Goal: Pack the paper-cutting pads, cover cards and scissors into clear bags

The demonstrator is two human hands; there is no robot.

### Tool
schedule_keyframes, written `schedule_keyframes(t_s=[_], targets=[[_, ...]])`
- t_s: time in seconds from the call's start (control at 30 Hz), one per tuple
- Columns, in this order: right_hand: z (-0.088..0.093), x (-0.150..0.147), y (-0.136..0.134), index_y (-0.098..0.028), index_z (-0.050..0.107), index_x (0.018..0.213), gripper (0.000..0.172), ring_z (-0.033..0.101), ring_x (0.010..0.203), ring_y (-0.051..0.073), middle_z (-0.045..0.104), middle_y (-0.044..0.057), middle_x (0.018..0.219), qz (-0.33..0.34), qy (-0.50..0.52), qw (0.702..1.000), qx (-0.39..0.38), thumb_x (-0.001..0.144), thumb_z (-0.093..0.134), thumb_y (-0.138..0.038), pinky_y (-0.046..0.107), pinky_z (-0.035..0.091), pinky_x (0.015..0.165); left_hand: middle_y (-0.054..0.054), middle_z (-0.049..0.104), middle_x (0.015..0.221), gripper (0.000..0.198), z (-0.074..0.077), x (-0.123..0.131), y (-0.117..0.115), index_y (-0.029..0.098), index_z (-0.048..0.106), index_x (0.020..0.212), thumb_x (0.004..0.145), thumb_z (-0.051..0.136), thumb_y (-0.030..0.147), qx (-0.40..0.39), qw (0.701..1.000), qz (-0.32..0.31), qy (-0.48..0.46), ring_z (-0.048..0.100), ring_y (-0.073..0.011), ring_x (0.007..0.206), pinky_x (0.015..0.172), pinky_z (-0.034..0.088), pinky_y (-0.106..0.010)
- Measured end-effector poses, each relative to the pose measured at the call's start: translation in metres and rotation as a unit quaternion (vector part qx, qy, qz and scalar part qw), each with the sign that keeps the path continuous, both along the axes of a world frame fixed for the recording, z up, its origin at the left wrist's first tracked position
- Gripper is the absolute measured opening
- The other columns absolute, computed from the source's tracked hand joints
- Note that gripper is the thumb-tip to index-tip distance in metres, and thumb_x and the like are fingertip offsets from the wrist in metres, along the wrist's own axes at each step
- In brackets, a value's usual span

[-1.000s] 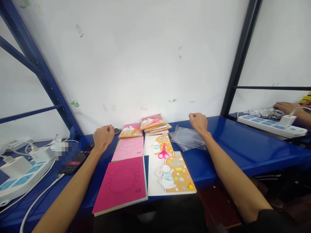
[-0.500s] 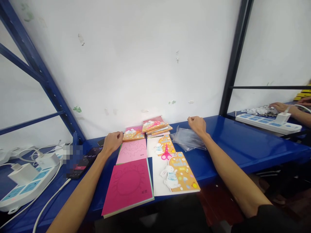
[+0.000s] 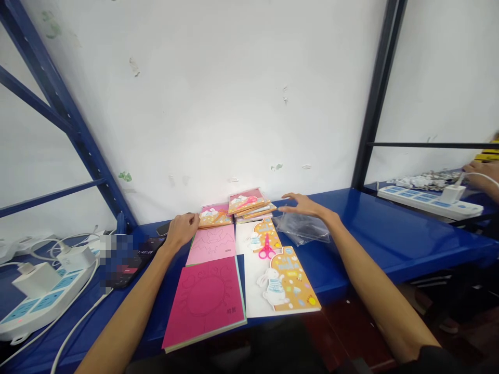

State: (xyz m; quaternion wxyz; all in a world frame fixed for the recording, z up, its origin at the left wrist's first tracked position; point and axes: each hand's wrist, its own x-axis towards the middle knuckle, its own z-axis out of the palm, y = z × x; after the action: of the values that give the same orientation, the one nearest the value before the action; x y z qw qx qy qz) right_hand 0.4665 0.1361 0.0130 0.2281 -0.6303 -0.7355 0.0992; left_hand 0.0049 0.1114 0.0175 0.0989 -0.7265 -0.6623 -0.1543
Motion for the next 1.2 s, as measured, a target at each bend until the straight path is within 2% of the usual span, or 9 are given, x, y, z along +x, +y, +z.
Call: schedule_keyframes(t_s=[0.1, 0.17, 0.3, 0.4, 0.53, 0.67, 0.77, 0.97, 1.2], targets=[[-0.006, 0.003, 0.002, -0.035, 0.057, 0.149, 0.100, 0.055, 0.136, 0.041, 0.057, 0.009, 0.153, 0.065, -0.024, 0.995, -0.068, 0.059, 0.088, -0.065, 0.052, 0.048, 0.110, -0.011, 0.065, 0.130, 0.034, 0.001, 0.001, -0.001, 0.019, 0.064, 0.128, 0.099, 0.064, 0.037, -0.006, 1.000, -0.002, 0.007, 0.067, -0.0246, 0.109, 0.092, 0.058, -0.046], [-0.008, 0.011, 0.003, -0.036, 0.061, 0.146, 0.101, 0.056, 0.134, 0.044, 0.061, 0.010, 0.149, 0.073, -0.040, 0.991, -0.102, 0.052, 0.091, -0.062, 0.058, 0.048, 0.109, -0.011, 0.066, 0.130, 0.034, 0.001, 0.001, -0.002, 0.019, 0.064, 0.128, 0.099, 0.064, 0.037, -0.009, 1.000, -0.004, 0.010, 0.067, -0.0248, 0.110, 0.092, 0.058, -0.046], [-0.004, 0.032, 0.001, -0.040, 0.070, 0.134, 0.083, 0.061, 0.128, 0.044, 0.066, 0.007, 0.142, 0.074, -0.049, 0.989, -0.117, 0.056, 0.089, -0.057, 0.061, 0.048, 0.106, -0.011, 0.066, 0.129, 0.035, 0.001, 0.002, -0.002, 0.019, 0.064, 0.128, 0.099, 0.064, 0.037, -0.016, 1.000, -0.006, 0.015, 0.067, -0.0248, 0.109, 0.092, 0.059, -0.046], [0.003, 0.035, -0.002, -0.036, 0.072, 0.132, 0.071, 0.052, 0.138, 0.045, 0.064, 0.009, 0.144, 0.079, -0.042, 0.992, -0.090, 0.063, 0.086, -0.050, 0.061, 0.041, 0.113, -0.011, 0.066, 0.129, 0.035, 0.002, 0.002, -0.001, 0.019, 0.064, 0.128, 0.099, 0.064, 0.037, -0.019, 1.000, -0.003, 0.019, 0.067, -0.0248, 0.109, 0.092, 0.059, -0.046], [0.009, 0.012, -0.006, -0.034, 0.072, 0.130, 0.052, 0.028, 0.154, 0.039, 0.054, 0.006, 0.156, 0.121, -0.025, 0.992, -0.028, 0.080, 0.075, -0.048, 0.059, 0.025, 0.123, -0.011, 0.066, 0.129, 0.034, 0.003, 0.003, 0.000, 0.019, 0.064, 0.128, 0.099, 0.064, 0.037, -0.016, 1.000, -0.001, 0.022, 0.067, -0.0246, 0.109, 0.092, 0.059, -0.046], [0.010, -0.016, -0.012, -0.035, 0.081, 0.107, 0.033, 0.038, 0.150, 0.034, 0.057, 0.000, 0.152, 0.195, -0.018, 0.980, -0.024, 0.081, 0.076, -0.054, 0.050, 0.030, 0.123, -0.011, 0.066, 0.128, 0.034, 0.004, 0.002, 0.002, 0.019, 0.064, 0.128, 0.099, 0.064, 0.037, -0.014, 1.000, -0.005, 0.024, 0.067, -0.0246, 0.109, 0.091, 0.059, -0.045], [0.007, -0.026, -0.015, -0.036, 0.083, 0.101, 0.032, 0.043, 0.146, 0.035, 0.055, -0.003, 0.154, 0.215, -0.022, 0.975, -0.047, 0.074, 0.082, -0.053, 0.047, 0.035, 0.121, -0.011, 0.066, 0.128, 0.034, 0.003, 0.002, 0.003, 0.019, 0.064, 0.127, 0.099, 0.064, 0.037, -0.017, 0.999, -0.006, 0.029, 0.067, -0.0247, 0.109, 0.091, 0.059, -0.045], [0.002, -0.027, -0.013, -0.035, 0.084, 0.100, 0.034, 0.023, 0.156, 0.037, 0.052, -0.002, 0.158, 0.207, -0.039, 0.976, -0.057, 0.068, 0.087, -0.048, 0.051, 0.028, 0.124, -0.010, 0.066, 0.128, 0.033, 0.003, 0.002, 0.002, 0.019, 0.064, 0.127, 0.099, 0.064, 0.037, -0.017, 0.999, 0.001, 0.032, 0.067, -0.0244, 0.109, 0.092, 0.058, -0.045], [-0.004, -0.022, -0.003, -0.029, 0.085, 0.081, 0.025, 0.032, 0.152, 0.042, 0.064, 0.005, 0.145, 0.187, -0.070, 0.979, -0.046, 0.071, 0.084, -0.052, 0.050, 0.030, 0.122, -0.010, 0.066, 0.128, 0.033, 0.005, 0.001, -0.001, 0.019, 0.064, 0.127, 0.099, 0.064, 0.037, -0.017, 0.999, 0.000, 0.030, 0.067, -0.0244, 0.109, 0.091, 0.059, -0.045]])
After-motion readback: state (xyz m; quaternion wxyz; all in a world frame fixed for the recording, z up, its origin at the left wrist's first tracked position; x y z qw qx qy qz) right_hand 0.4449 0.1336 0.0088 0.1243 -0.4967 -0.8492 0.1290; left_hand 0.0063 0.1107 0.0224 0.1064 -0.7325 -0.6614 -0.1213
